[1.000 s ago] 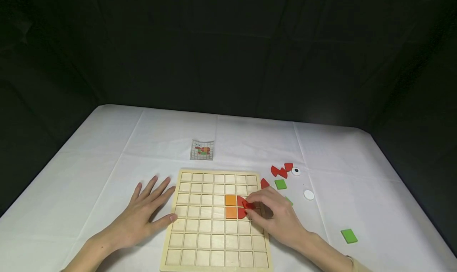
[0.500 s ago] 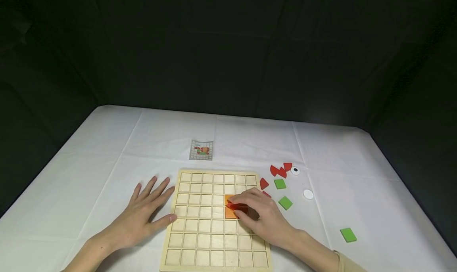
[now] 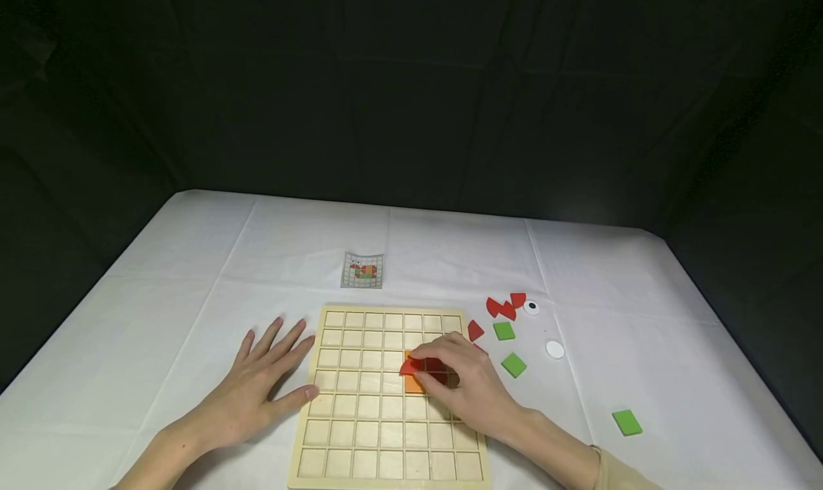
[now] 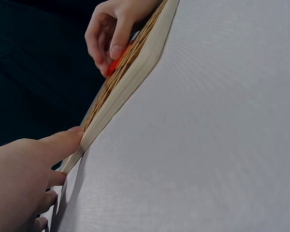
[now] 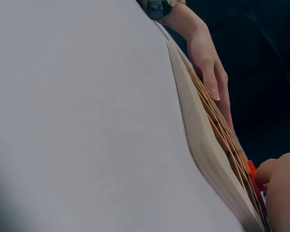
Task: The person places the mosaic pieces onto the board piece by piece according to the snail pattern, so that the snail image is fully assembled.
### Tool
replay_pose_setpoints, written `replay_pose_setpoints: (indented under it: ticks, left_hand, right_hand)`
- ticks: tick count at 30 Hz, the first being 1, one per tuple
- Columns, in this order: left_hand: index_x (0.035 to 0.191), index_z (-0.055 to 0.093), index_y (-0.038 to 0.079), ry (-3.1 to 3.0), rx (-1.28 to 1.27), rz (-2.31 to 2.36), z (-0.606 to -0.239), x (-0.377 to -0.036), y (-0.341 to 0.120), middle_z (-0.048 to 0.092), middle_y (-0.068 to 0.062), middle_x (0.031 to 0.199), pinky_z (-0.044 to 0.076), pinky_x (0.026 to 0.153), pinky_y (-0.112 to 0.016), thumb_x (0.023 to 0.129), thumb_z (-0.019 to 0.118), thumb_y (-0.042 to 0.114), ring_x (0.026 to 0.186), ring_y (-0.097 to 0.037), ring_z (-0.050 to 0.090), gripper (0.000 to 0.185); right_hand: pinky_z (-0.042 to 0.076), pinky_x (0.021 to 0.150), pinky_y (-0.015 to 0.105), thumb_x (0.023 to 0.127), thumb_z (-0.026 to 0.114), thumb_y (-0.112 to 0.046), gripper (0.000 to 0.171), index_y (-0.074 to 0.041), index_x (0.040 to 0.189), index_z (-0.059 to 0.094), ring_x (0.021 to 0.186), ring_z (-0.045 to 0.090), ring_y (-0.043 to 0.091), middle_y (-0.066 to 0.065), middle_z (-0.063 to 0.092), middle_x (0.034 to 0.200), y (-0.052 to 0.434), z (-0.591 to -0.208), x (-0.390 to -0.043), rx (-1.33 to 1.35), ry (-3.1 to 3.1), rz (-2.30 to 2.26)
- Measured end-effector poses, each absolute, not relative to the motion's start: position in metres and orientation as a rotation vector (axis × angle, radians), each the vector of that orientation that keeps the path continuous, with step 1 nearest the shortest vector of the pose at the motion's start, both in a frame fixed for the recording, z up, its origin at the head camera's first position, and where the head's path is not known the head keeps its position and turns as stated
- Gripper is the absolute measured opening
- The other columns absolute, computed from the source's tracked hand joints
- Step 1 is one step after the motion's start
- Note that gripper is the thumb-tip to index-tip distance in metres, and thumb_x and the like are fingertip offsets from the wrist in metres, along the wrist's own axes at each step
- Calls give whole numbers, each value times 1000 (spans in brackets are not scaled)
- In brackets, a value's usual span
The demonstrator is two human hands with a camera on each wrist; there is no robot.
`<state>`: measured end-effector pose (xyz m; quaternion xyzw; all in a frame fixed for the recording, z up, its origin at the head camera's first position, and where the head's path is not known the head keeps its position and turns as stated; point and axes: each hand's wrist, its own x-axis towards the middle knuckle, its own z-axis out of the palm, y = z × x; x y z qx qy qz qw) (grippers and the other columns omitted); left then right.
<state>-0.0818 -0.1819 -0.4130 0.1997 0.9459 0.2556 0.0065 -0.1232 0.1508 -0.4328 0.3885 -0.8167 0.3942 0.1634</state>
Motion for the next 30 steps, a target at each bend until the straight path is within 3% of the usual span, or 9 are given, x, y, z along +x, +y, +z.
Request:
replay_pose_setpoints:
  ticks: [8,16,20,27,30]
  left_hand:
    - [153,42,13,2963,622,791,-413,-83,-184,24,-6,165,-4,122,-60,97,55,55,154,-38,8,71]
    - [153,42,13,2976,620,779,-411,-83,-187,25,-6,165,-3,122,-60,97,55,56,154,-38,8,72]
    - [153,41,13,2974,626,786,-412,-83,-188,24,-6,166,-4,122,-59,97,55,55,154,-39,8,71]
    - [154,40,13,2937,625,812,-415,-83,-185,21,-6,166,-6,122,-61,98,54,55,154,-38,5,72]
    - [154,40,12,2942,619,811,-416,-82,-184,21,-5,166,-5,122,-61,98,54,55,155,-38,6,71]
  right_hand:
    - [55,87,22,85,79,-7,24,-16,106,73,104,61,9,-8,73,109,137,-431,-127,1096,-2370,1124]
    - [54,73,18,87,75,-6,20,-17,104,76,95,59,7,-9,72,102,125,-426,-128,1048,-2422,1112]
    - [53,73,18,87,76,-7,20,-17,105,75,95,60,7,-8,72,104,122,-426,-128,1044,-2417,1128]
    - [53,83,16,84,76,-2,24,-13,105,73,100,62,12,-2,74,107,141,-428,-125,1063,-2287,1088]
    - [50,74,11,81,76,2,27,-10,105,73,91,60,13,0,74,103,157,-430,-125,991,-2264,1078]
